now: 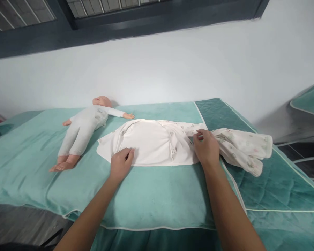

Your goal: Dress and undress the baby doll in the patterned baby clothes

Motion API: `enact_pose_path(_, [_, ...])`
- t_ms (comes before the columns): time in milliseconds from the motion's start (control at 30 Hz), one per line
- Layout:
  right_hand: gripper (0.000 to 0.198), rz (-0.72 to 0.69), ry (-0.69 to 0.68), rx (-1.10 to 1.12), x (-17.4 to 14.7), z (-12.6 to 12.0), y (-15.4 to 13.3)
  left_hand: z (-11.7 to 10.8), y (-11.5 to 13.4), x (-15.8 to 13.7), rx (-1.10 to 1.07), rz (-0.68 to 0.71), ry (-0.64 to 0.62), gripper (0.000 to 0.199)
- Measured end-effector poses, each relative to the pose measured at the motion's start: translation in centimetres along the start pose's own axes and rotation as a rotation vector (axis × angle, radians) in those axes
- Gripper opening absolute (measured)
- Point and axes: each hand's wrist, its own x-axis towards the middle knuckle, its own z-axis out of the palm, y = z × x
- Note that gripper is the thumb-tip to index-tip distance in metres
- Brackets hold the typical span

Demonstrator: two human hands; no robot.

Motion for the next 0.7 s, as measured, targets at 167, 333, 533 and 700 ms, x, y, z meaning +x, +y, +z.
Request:
enact_pose_path(167, [0.039, -0.402, -0.076, 0.06, -2.5, 1.4, -2.5, 0.1, -0.1, -0.2, -0.019, 0.013, 0.019, 0.038])
enact_pose_path(333, [0.055, -0.536, -0.351, -0.092, -4.0, 3.6, -3.1, 0.2, -0.4, -0.6, -0.048, 0.018, 0.043, 0.039])
enact_pose_path(533, [0.054, -0.536, -0.302, -0.154, -4.7, 3.5, -3.8, -0.1, -0.8, -1.2, -0.06, 0.015, 0.242, 0.035])
enact_pose_path(700, [0.048, -0.484, -0.377, 0.074, -6.7, 5.4, -9.5, -1.3, -1.8, -2.1, -0.079, -0.085, 0.409, 0.011])
